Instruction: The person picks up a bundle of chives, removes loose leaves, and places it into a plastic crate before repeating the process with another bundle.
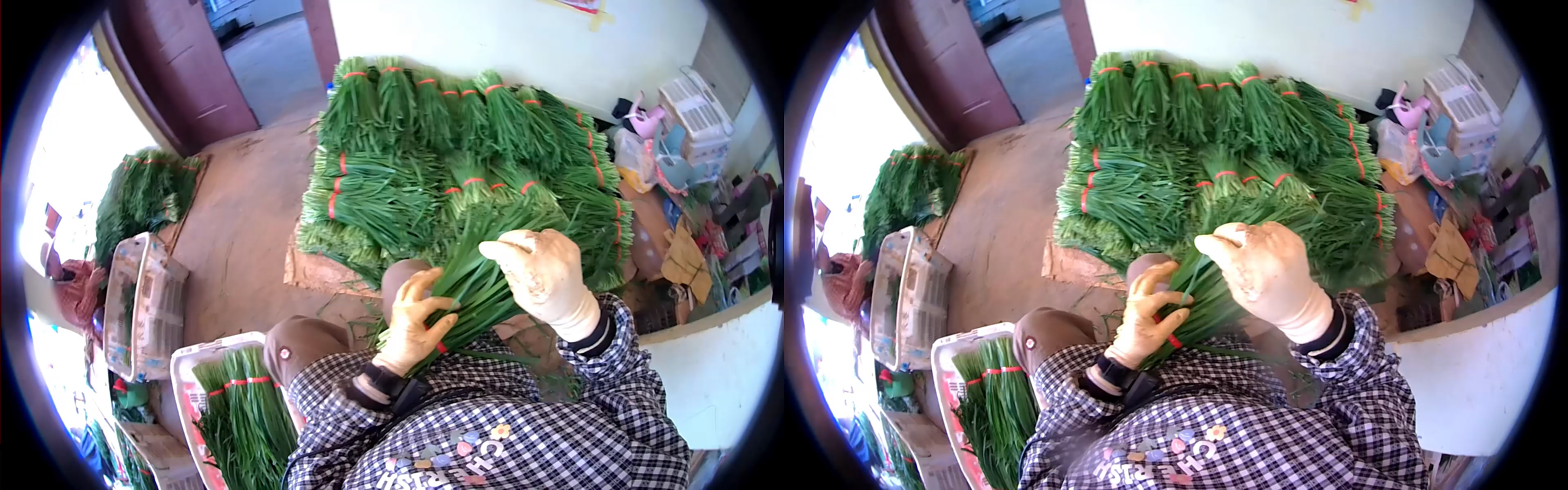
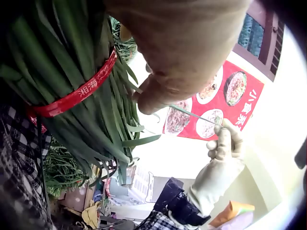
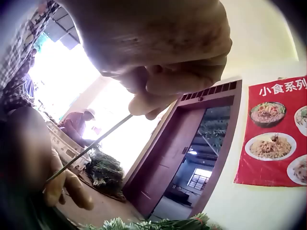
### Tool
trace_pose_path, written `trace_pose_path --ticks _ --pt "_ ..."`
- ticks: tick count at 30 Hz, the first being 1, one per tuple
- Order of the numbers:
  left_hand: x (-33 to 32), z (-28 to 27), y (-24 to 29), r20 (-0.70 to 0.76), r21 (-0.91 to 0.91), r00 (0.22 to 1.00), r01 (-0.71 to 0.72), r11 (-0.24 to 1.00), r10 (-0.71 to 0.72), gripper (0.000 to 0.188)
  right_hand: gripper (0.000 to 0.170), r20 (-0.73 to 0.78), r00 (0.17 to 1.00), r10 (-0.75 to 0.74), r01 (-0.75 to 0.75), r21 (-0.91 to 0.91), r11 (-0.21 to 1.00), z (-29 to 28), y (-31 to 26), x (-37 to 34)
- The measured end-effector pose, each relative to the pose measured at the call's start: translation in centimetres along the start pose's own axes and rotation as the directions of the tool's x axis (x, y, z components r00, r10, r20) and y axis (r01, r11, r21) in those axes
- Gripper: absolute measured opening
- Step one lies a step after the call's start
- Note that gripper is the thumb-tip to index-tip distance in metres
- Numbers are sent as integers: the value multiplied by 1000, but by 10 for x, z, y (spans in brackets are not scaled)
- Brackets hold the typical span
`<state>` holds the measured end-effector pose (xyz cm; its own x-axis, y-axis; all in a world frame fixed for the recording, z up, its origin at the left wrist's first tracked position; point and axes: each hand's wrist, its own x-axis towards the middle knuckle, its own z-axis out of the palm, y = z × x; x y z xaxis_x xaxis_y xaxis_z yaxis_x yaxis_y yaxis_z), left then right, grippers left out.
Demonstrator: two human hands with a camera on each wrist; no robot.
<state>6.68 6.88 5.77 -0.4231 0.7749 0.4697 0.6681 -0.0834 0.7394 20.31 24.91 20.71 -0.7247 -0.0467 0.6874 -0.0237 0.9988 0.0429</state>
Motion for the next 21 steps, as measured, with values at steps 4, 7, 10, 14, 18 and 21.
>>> trace_pose_path --ticks 4,7,10,14,18,21 --pt "-7 -1 -5 -43 -83 999 -33 996 29 11 23 74 928 365 -354 479 803 5 -18 5" --pt "-25 31 -29 -209 -193 973 56 980 -97 8 30 232 802 550 -559 615 556 45 26 -48" --pt "-20 43 -39 -325 -280 943 -27 960 -68 12 36 732 525 433 -843 378 384 33 -20 -47" --pt "-17 26 -42 -309 -498 931 16 867 -195 15 34 787 564 250 -713 312 628 81 -33 -63" --pt "-10 35 -49 -463 -373 882 -107 922 -85 15 29 792 586 173 -637 317 703 99 -24 -61" --pt "-16 18 -43 -303 -219 951 -134 966 63 23 29 814 560 152 -650 318 690 103 -30 -50"
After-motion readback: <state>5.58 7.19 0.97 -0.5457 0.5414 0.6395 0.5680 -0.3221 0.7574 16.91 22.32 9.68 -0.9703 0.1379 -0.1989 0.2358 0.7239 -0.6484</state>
